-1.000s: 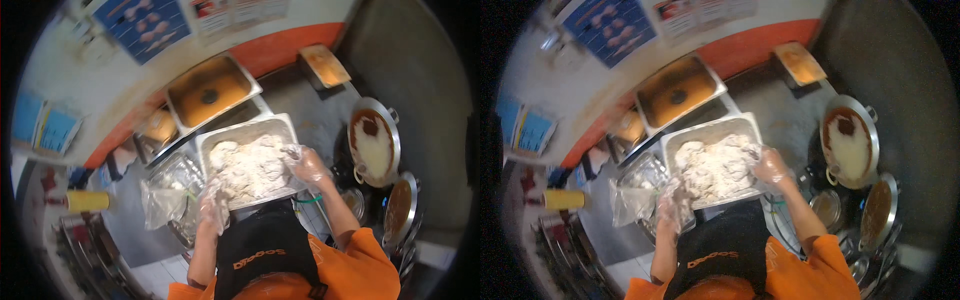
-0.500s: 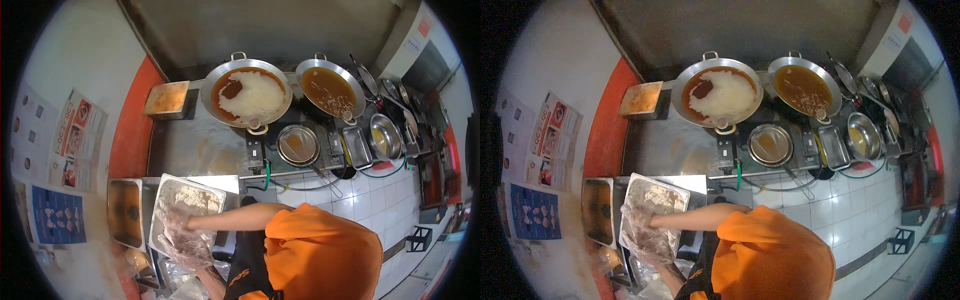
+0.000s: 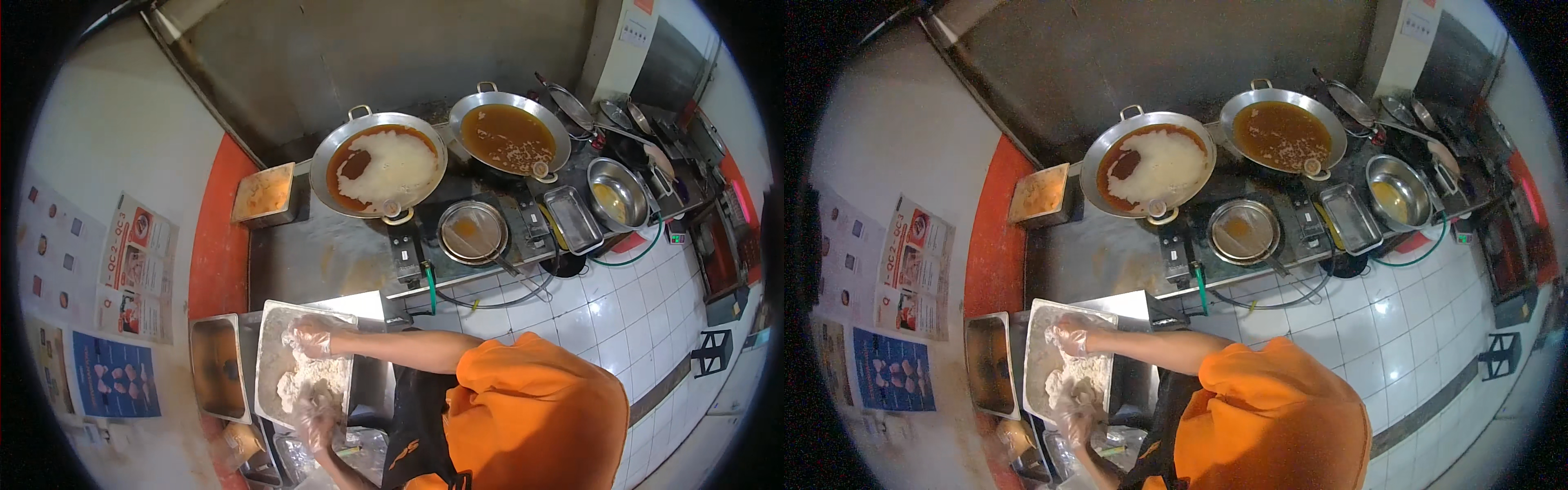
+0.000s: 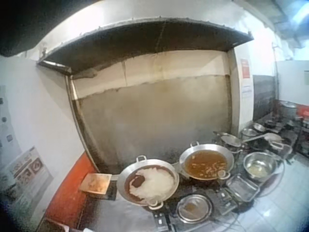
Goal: The person coats chicken pieces in flour by hand in a metal tray and then places them into deep fryers.
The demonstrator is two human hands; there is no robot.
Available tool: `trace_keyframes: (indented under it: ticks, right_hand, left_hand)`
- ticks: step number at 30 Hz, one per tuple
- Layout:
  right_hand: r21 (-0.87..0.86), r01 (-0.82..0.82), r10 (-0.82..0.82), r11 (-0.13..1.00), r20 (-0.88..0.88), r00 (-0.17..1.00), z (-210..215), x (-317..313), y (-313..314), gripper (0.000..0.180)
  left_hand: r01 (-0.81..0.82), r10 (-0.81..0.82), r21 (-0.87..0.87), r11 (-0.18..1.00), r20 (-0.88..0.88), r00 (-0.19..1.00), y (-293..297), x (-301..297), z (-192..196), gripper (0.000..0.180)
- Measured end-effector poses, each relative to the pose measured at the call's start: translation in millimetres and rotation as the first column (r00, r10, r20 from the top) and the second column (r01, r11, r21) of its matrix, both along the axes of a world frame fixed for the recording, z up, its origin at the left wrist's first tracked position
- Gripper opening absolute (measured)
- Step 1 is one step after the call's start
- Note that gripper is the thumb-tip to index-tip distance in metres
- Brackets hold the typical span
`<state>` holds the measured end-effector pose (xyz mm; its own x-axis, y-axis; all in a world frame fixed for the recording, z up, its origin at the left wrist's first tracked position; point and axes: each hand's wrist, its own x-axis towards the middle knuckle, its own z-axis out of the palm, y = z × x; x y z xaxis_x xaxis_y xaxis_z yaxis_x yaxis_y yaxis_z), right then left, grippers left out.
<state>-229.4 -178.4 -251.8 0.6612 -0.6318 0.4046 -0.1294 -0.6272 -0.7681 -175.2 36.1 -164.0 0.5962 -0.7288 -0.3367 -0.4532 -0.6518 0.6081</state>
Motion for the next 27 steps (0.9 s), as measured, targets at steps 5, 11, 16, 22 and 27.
trace_keyframes:
  ticks: [5,11,16,22,27]
  right_hand:
    - [-0.188,-0.351,0.169,0.917,-0.614,0.771,32.4,12.4,-10.8,0.023]
    - [0.038,-0.369,0.261,0.929,-0.775,0.576,29.4,9.6,-23.6,0.028]
    - [-0.035,-0.524,0.27,0.851,-0.827,0.493,31.0,12.9,-54.5,0.031]
    - [-0.151,-0.479,0.252,0.865,-0.695,0.673,93.3,15.6,-26.7,0.033]
    - [0.329,-0.457,0.554,0.827,-0.331,0.764,109.6,5.1,-47.2,0.032]
  left_hand:
    - [0.612,-0.48,0.218,0.761,0.823,0.305,39.4,55.3,-80.8,0.028]
    - [0.455,-0.353,0.032,0.89,0.678,0.644,6.7,19.2,-24.3,0.027]
    - [0.426,-0.398,0.119,0.897,0.638,0.66,22.7,59.2,-32.8,0.03]
    - [0.17,0.027,-0.257,0.951,0.62,0.784,80.1,53.3,7.4,0.046]
    - [-0.168,0.227,-0.64,0.75,0.009,0.974,81.1,56.2,0.8,0.046]
